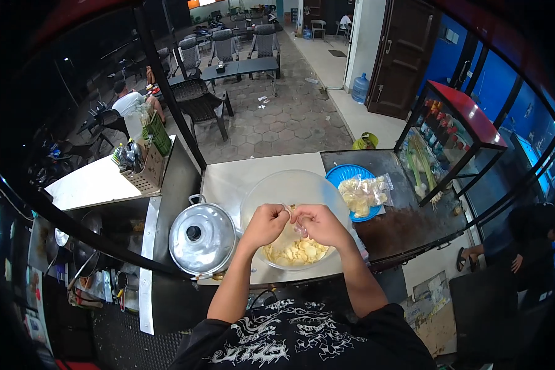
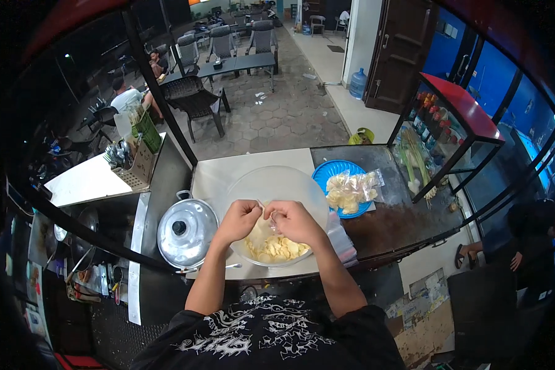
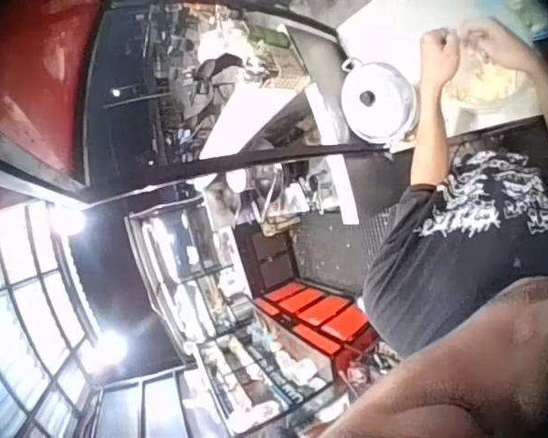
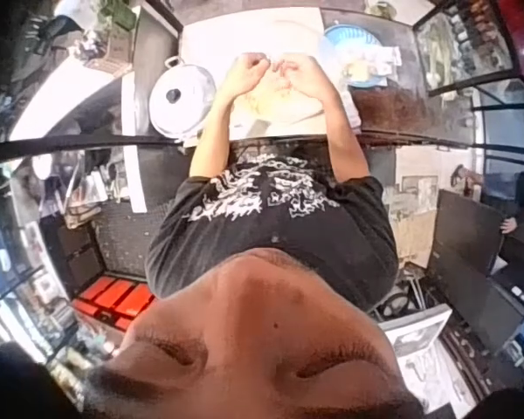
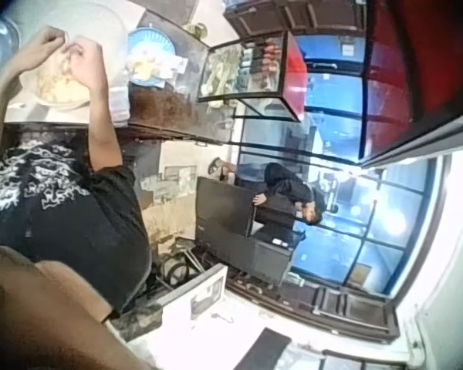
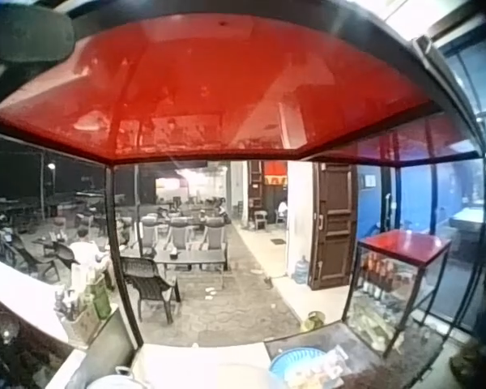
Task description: The recorder is taking portions of potato chips from a large bowl and putting them into small plastic bags.
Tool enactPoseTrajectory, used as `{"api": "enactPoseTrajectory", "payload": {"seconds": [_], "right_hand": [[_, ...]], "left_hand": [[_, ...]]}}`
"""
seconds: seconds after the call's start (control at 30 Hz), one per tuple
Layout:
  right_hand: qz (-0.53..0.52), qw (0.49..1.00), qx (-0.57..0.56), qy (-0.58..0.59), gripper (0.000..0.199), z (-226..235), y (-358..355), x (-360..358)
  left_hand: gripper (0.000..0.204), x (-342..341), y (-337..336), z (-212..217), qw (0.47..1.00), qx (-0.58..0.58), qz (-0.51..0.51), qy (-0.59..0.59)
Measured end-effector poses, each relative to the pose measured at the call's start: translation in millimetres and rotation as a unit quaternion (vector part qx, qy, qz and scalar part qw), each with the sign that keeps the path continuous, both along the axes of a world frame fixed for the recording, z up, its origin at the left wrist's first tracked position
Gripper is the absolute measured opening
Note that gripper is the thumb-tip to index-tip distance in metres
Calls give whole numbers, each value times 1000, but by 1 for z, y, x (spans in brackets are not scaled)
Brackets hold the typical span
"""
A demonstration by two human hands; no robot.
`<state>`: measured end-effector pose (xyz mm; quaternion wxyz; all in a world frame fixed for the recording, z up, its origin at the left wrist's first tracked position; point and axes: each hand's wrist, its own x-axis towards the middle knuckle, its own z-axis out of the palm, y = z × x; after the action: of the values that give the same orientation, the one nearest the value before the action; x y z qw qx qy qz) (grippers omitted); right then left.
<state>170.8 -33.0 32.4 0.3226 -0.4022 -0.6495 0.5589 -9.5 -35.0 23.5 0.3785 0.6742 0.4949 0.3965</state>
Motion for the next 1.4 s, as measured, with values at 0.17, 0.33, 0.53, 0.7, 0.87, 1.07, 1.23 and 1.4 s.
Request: {"api": "enactPoseTrajectory", "payload": {"seconds": [0.17,0.33,0.53,0.7,0.87,1.07,1.23,1.4], "right_hand": [[-15,978,117,-174,23,9,9,13],[77,949,182,-244,21,-10,19,26],[96,974,104,-176,21,-9,31,38],[126,985,-44,107,28,-6,34,61],[110,989,-27,94,46,3,27,59],[63,993,-9,96,63,-7,28,57],[86,992,-4,91,62,-13,29,55],[28,996,68,50,41,-1,17,44]], "left_hand": [[28,11,2,1,998,-36,-23,54],[30,27,3,2,997,-56,-50,27],[32,25,7,-12,976,159,142,35],[45,15,6,-1,872,-273,18,-406],[36,9,9,-19,891,-213,4,-400],[43,2,4,-9,932,-139,59,-330],[57,-3,-1,-1,964,-117,56,-233],[71,-22,-7,-4,951,-106,8,-291]]}}
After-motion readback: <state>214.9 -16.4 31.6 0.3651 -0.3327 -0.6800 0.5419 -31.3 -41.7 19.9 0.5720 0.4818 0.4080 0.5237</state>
